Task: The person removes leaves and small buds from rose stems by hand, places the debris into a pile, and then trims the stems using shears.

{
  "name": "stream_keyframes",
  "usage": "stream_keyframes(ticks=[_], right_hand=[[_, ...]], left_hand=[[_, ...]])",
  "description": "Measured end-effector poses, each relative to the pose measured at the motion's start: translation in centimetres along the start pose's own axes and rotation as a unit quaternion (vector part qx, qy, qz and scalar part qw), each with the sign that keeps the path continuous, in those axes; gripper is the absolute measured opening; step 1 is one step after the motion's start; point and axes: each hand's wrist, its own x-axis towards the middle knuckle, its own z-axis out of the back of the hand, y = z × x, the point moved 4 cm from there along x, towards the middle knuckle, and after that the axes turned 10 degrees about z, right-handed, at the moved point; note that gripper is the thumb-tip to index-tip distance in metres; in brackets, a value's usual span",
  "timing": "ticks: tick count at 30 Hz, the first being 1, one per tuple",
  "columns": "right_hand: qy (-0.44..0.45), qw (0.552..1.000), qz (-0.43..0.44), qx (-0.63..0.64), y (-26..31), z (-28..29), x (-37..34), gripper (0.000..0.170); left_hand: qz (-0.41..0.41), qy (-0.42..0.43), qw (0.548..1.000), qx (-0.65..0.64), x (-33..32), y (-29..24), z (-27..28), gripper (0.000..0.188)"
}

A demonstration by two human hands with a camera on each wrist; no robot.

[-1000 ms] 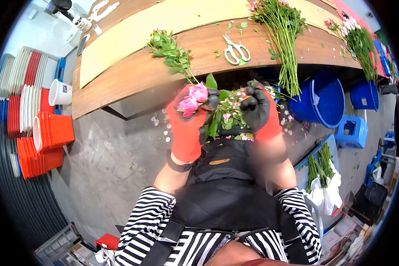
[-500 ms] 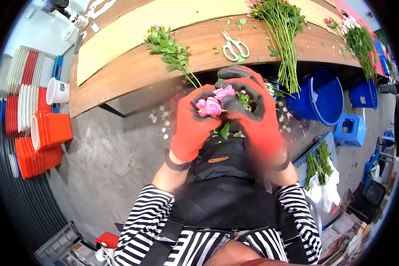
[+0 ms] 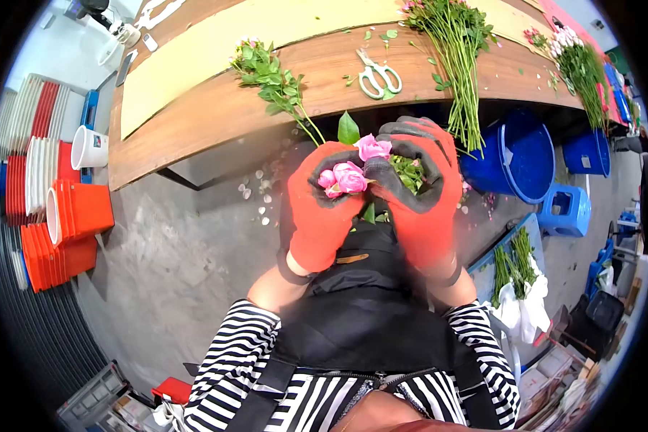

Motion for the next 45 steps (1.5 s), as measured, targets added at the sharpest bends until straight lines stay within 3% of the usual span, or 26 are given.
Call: stream_keyframes(ticks=[1,5,6,10,12,15,16,19,20,24,28,31,32,34,36,39,41,43,45], right_hand=[[0.004,0.999,0.018,-0.044,0.3,0.0,-0.1,0.050],[-0.006,0.999,-0.037,0.036,-0.3,0.0,-0.8,0.044],[-0.019,0.989,-0.082,0.118,-0.5,-0.2,-0.8,0.041],[-0.051,0.886,-0.230,0.399,-2.7,-0.8,-1.2,0.030],[-0.056,0.811,-0.213,0.542,-4.4,-1.6,-0.8,0.023],[-0.050,0.906,-0.252,0.335,-4.4,-0.1,0.4,0.031],[-0.105,0.910,-0.210,0.343,-3.8,0.3,0.6,0.043],[0.113,0.978,-0.073,0.158,-0.9,3.1,2.6,0.053],[0.182,0.980,0.021,0.080,0.6,3.6,3.5,0.055],[0.284,0.922,0.204,-0.168,3.5,4.0,4.4,0.051],[0.326,0.914,0.171,-0.167,3.4,4.1,5.1,0.040],[0.404,0.911,-0.034,-0.079,1.4,4.1,5.6,0.039],[0.352,0.933,-0.068,-0.006,-1.2,4.3,4.7,0.038],[0.335,0.932,-0.140,-0.012,-4.7,4.3,4.5,0.037],[0.358,0.902,-0.238,0.048,-4.7,3.6,4.8,0.040],[0.183,0.937,-0.167,0.247,-2.5,3.0,3.5,0.040],[0.222,0.946,-0.098,0.216,-0.8,2.6,3.8,0.042],[0.199,0.952,-0.083,0.216,-0.4,1.6,2.7,0.045],[0.147,0.972,-0.052,0.177,-0.5,0.8,1.9,0.044]], left_hand=[[-0.016,-0.009,1.000,0.014,-0.1,0.2,-0.1,0.035],[-0.030,-0.001,1.000,-0.009,0.0,-0.3,-0.2,0.033],[-0.022,0.007,1.000,-0.004,0.0,-0.4,-0.2,0.033],[0.031,0.059,0.998,-0.023,0.3,-0.6,-0.2,0.033],[0.042,0.077,0.996,-0.033,0.3,-0.6,-0.2,0.033],[0.010,0.075,0.997,0.002,0.2,-0.6,0.2,0.033],[-0.008,0.072,0.997,0.030,0.3,-0.6,0.2,0.034],[-0.025,0.081,0.993,0.078,0.3,-0.6,0.4,0.035],[-0.026,0.089,0.992,0.087,0.3,-0.6,0.3,0.035],[-0.060,0.107,0.980,0.154,-0.1,-0.9,-0.5,0.040],[-0.167,0.121,0.942,0.263,-0.7,-1.8,-1.3,0.040],[-0.249,0.141,0.907,0.309,-1.0,-2.4,-1.5,0.041],[-0.232,0.145,0.921,0.276,-0.8,-2.3,-1.2,0.041],[-0.177,0.164,0.946,0.216,-0.4,-2.1,-0.5,0.040],[-0.156,0.176,0.956,0.173,0.1,-2.0,0.1,0.038],[-0.006,0.165,0.986,0.012,0.3,-1.3,0.8,0.035],[0.002,0.162,0.986,-0.024,0.7,-1.0,1.1,0.039],[0.055,0.132,0.988,-0.062,0.7,-0.6,1.2,0.041],[0.047,0.117,0.990,-0.056,0.7,-0.9,0.8,0.037]])
